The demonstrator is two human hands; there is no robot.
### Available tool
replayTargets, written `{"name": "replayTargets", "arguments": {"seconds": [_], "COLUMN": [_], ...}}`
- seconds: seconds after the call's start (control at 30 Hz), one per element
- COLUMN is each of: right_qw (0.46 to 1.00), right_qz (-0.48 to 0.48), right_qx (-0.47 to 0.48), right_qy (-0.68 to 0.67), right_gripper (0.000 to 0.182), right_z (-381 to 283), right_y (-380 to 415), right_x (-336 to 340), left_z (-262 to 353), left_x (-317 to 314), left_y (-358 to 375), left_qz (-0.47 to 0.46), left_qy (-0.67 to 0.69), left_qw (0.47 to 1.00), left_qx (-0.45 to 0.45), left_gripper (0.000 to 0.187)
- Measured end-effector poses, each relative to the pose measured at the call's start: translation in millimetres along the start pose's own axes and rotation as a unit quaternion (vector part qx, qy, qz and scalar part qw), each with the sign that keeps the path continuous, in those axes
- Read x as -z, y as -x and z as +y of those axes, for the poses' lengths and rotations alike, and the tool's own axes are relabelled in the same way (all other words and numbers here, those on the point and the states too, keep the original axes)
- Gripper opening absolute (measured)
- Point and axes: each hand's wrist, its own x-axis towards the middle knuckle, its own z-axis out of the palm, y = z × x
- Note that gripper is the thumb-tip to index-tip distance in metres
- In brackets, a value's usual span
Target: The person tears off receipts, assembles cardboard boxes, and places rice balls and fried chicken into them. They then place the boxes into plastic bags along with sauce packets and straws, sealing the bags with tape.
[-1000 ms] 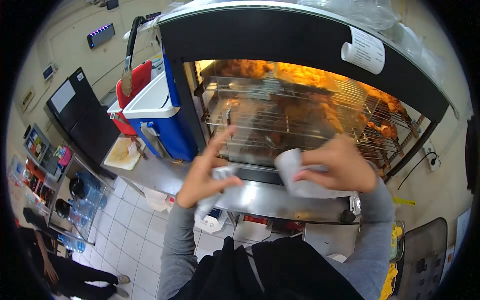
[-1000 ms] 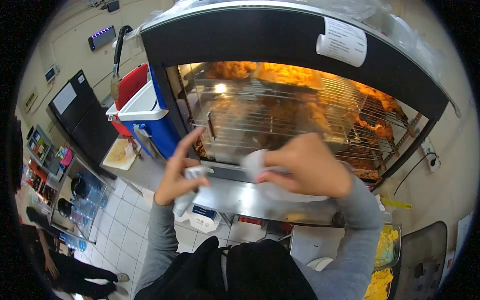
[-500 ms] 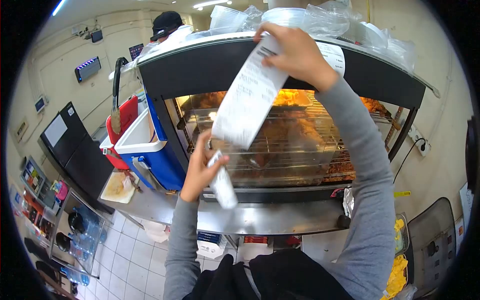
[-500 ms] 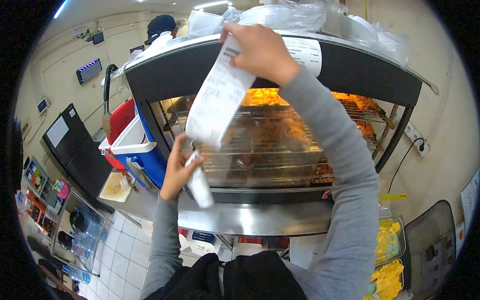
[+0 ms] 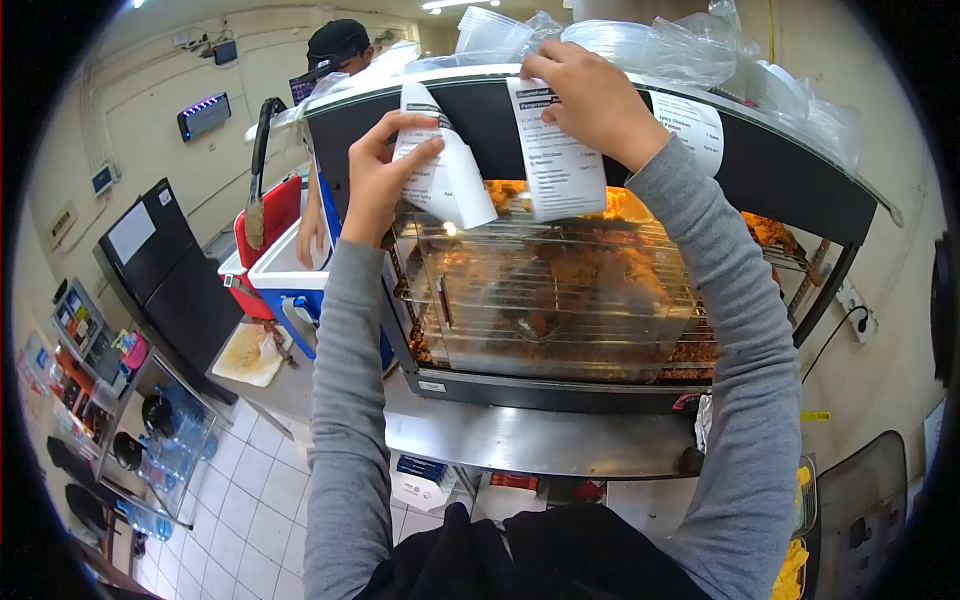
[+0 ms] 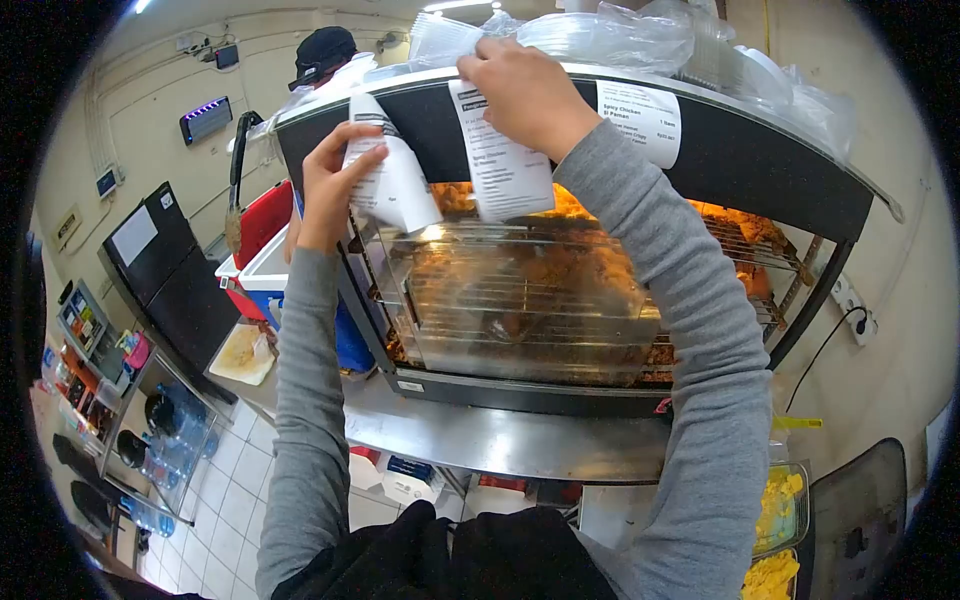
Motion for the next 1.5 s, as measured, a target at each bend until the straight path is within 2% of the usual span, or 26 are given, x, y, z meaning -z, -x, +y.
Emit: {"name": "replayTargets", "arguments": {"seconds": [0.07,0.1,0.2,0.3,0.4,0.67,0.8,0.9,1.1,1.2,1.27,1.3,1.33,1.37,1.4,1.47,1.5], "right_qw": [0.998,0.997,0.997,0.976,0.978,0.970,0.970,0.980,0.970,0.946,0.961,0.982,0.992,0.991,0.977,0.896,0.907], "right_qz": [0.044,0.066,0.042,0.151,0.096,0.134,0.141,0.125,0.103,0.065,0.153,0.131,0.124,0.045,-0.021,-0.124,-0.064], "right_qx": [0.025,0.037,-0.022,-0.018,-0.015,-0.032,-0.026,-0.062,-0.079,-0.152,-0.074,-0.004,-0.001,-0.024,-0.052,-0.101,-0.059], "right_qy": [-0.023,-0.032,0.057,0.157,0.186,0.201,0.196,0.140,0.203,0.277,0.221,0.137,-0.018,-0.125,-0.208,-0.414,-0.411], "right_gripper": [0.032,0.031,0.026,0.018,0.012,0.011,0.011,0.011,0.020,0.031,0.044,0.053,0.062,0.072,0.074,0.065,0.051], "right_z": [0,0,-6,-12,-6,-11,-4,-3,-12,-32,-58,-74,-97,-108,-117,-116,-113], "right_y": [1,2,9,12,11,18,22,24,29,26,18,13,6,1,-5,-25,-34], "right_x": [-9,-10,-6,-2,-16,-13,-21,-15,-11,-17,-15,-10,-7,-10,-12,-18,-28], "left_z": [-5,-8,-7,-11,-11,-3,-1,3,-4,-2,-5,0,-1,1,3,5,1], "left_x": [-1,0,-4,-1,-2,-6,-7,-6,-3,-2,-3,-4,-2,0,2,7,11], "left_y": [-5,-4,5,14,24,63,80,92,102,102,97,95,91,87,84,80,77], "left_qz": [-0.012,-0.022,0.021,0.022,0.035,0.025,0.037,0.037,0.047,0.022,0.014,-0.002,-0.011,-0.003,0.002,0.028,0.047], "left_qy": [0.042,0.066,0.069,0.073,0.071,0.037,0.047,0.055,0.065,0.079,0.063,0.077,0.053,0.036,0.021,0.090,0.089], "left_qw": [0.999,0.998,0.997,0.997,0.996,0.999,0.998,0.998,0.997,0.997,0.998,0.997,0.998,0.997,0.995,0.991,0.990], "left_qx": [0.020,0.014,-0.031,-0.016,-0.028,0.007,0.016,0.019,-0.003,0.011,-0.021,-0.013,-0.041,-0.068,-0.094,-0.093,-0.100], "left_gripper": [0.035,0.045,0.046,0.051,0.058,0.071,0.070,0.064,0.069,0.071,0.071,0.072,0.072,0.072,0.072,0.072,0.078]}}
